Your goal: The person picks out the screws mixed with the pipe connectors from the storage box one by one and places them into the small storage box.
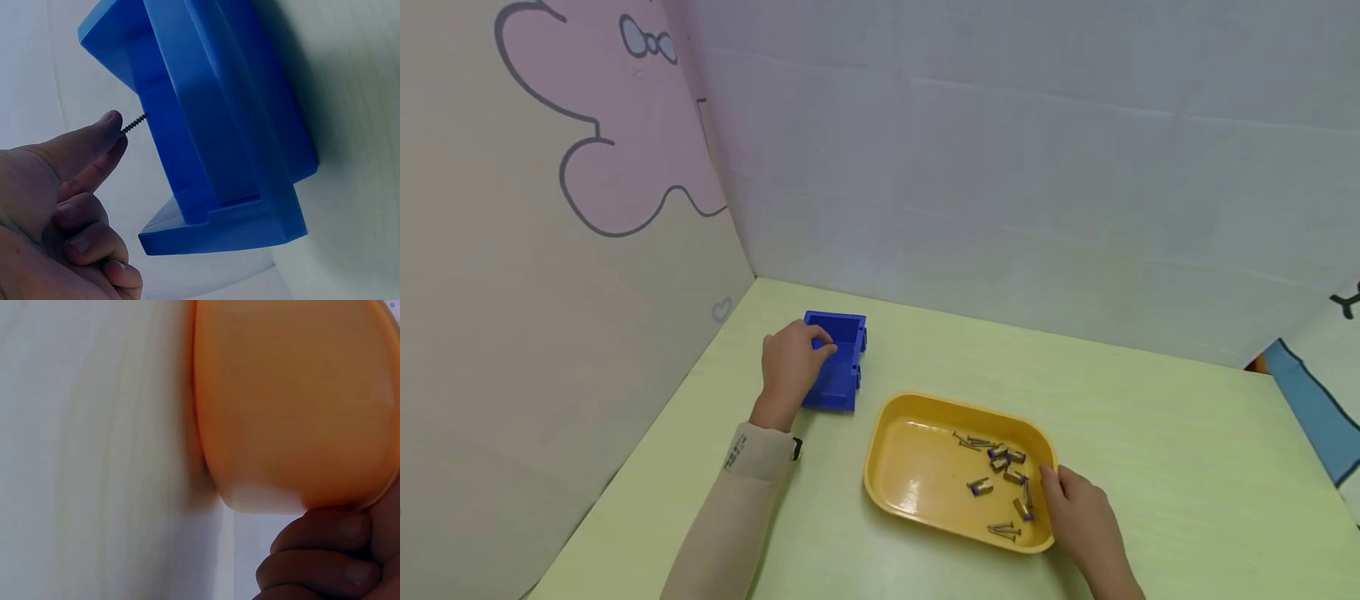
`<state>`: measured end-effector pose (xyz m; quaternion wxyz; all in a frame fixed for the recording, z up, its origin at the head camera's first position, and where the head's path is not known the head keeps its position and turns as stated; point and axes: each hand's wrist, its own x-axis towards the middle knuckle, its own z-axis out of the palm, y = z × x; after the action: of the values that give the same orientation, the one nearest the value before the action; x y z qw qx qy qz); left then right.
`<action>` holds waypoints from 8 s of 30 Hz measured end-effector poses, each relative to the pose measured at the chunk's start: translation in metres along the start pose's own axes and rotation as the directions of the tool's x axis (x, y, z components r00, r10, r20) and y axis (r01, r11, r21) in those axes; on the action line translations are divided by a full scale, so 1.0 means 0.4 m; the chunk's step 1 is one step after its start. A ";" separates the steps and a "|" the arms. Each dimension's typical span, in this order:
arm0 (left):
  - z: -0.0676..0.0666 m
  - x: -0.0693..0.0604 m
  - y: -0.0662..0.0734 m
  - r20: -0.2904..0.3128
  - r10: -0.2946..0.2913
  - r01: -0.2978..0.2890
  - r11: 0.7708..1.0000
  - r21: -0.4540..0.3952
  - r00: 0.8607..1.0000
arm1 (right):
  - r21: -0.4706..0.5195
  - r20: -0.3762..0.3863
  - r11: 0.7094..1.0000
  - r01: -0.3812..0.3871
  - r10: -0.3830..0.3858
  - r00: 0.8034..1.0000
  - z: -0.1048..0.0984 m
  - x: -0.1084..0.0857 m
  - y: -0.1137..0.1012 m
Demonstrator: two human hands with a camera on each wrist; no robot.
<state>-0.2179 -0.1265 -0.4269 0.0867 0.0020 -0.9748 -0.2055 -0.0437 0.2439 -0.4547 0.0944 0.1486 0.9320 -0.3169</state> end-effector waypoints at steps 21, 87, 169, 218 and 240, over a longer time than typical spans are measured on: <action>-0.009 -0.004 0.022 0.034 0.013 -0.012 1.000 -0.011 0.999 | -0.002 -0.006 1.000 0.005 -0.005 1.000 -0.005 -0.007 -0.009; 0.116 -0.170 0.396 0.412 0.569 -0.531 0.819 -0.215 0.711 | 0.041 -0.001 0.999 0.024 -0.024 1.000 0.014 0.008 -0.001; 0.118 -0.164 0.382 0.392 0.519 -0.538 0.840 -0.070 0.759 | 0.060 -0.014 0.998 0.014 -0.013 1.000 0.015 0.006 0.000; -0.068 -0.005 0.056 0.185 -0.050 0.044 0.998 0.039 0.981 | 0.052 -0.023 0.998 0.021 -0.020 1.000 0.011 -0.013 0.007; -0.050 0.011 0.020 0.216 -0.083 0.063 0.993 0.096 0.973 | 0.053 -0.010 0.998 0.021 -0.020 1.000 0.016 -0.014 0.004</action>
<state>-0.2184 -0.1273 -0.4050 -0.0295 0.0188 -0.9858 -0.1640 -0.0375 0.2399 -0.4591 0.0828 0.1431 0.9251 -0.3418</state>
